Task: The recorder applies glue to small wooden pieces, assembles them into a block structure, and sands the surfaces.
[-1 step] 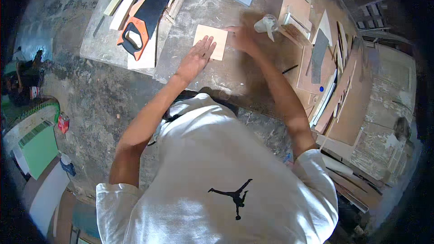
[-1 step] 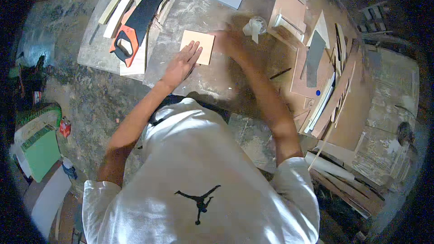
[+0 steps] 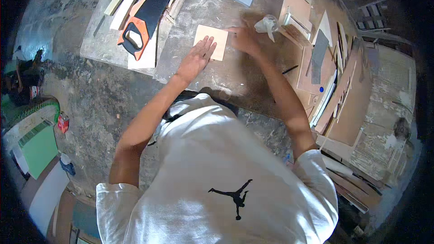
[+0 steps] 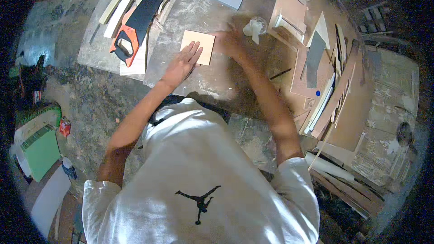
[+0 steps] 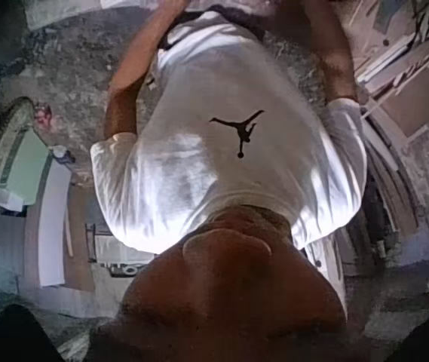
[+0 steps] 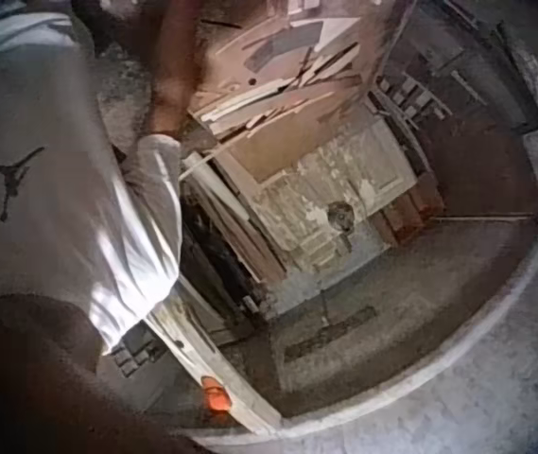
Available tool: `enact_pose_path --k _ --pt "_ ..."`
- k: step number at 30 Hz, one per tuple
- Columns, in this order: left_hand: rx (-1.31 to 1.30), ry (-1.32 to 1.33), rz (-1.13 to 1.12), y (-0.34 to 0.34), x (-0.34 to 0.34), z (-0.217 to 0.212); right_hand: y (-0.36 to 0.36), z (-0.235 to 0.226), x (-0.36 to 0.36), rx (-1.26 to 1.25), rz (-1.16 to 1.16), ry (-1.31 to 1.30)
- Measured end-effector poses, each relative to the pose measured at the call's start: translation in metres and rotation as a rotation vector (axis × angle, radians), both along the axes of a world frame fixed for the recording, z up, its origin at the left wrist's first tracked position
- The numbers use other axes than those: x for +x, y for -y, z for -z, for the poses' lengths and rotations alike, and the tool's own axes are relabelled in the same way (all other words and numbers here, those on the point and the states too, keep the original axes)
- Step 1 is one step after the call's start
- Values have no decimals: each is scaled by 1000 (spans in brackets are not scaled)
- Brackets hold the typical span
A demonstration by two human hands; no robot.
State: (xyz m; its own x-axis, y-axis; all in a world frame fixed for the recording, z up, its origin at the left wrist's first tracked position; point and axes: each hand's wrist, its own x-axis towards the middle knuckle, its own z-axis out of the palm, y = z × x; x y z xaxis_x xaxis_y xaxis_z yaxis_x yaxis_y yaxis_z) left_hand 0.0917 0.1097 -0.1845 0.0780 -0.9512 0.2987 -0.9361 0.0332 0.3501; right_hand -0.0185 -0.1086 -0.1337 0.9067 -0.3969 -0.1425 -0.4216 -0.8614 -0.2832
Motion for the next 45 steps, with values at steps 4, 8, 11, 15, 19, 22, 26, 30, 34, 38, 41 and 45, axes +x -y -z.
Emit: enact_pose_path --k 4,8,11,15,19,22,26,30,34,38,41,45 --pt "15 39 9 0 -1 0 -1 -4 -3 -103 86 -125" --pt "24 15 6 1 -3 -5 -2 18 9 -22 151 -100" --pt "22 43 13 2 -2 -7 -2 48 23 5 106 110" --pt "74 71 11 0 -2 -7 -36 24 50 54 178 47" --pt "181 51 24 0 -3 -12 -49 18 48 136 167 162" --pt "70 100 22 1 -1 -11 -33 29 28 -29 130 177" --pt "0 -6 40 3 -2 -8 -21 38 -9 -55 155 198" --pt "28 30 29 0 -1 -5 -39 17 -12 -305 176 282" --pt "29 25 37 1 -2 -5 -60 1 -3 -372 66 293" --pt "29 67 44 3 -2 -7 -65 0 -11 -423 182 168" --pt "31 51 53 3 -2 -10 -71 5 -23 -214 382 181" --pt "26 23 54 4 -3 -11 -96 38 -49 -21 508 287"
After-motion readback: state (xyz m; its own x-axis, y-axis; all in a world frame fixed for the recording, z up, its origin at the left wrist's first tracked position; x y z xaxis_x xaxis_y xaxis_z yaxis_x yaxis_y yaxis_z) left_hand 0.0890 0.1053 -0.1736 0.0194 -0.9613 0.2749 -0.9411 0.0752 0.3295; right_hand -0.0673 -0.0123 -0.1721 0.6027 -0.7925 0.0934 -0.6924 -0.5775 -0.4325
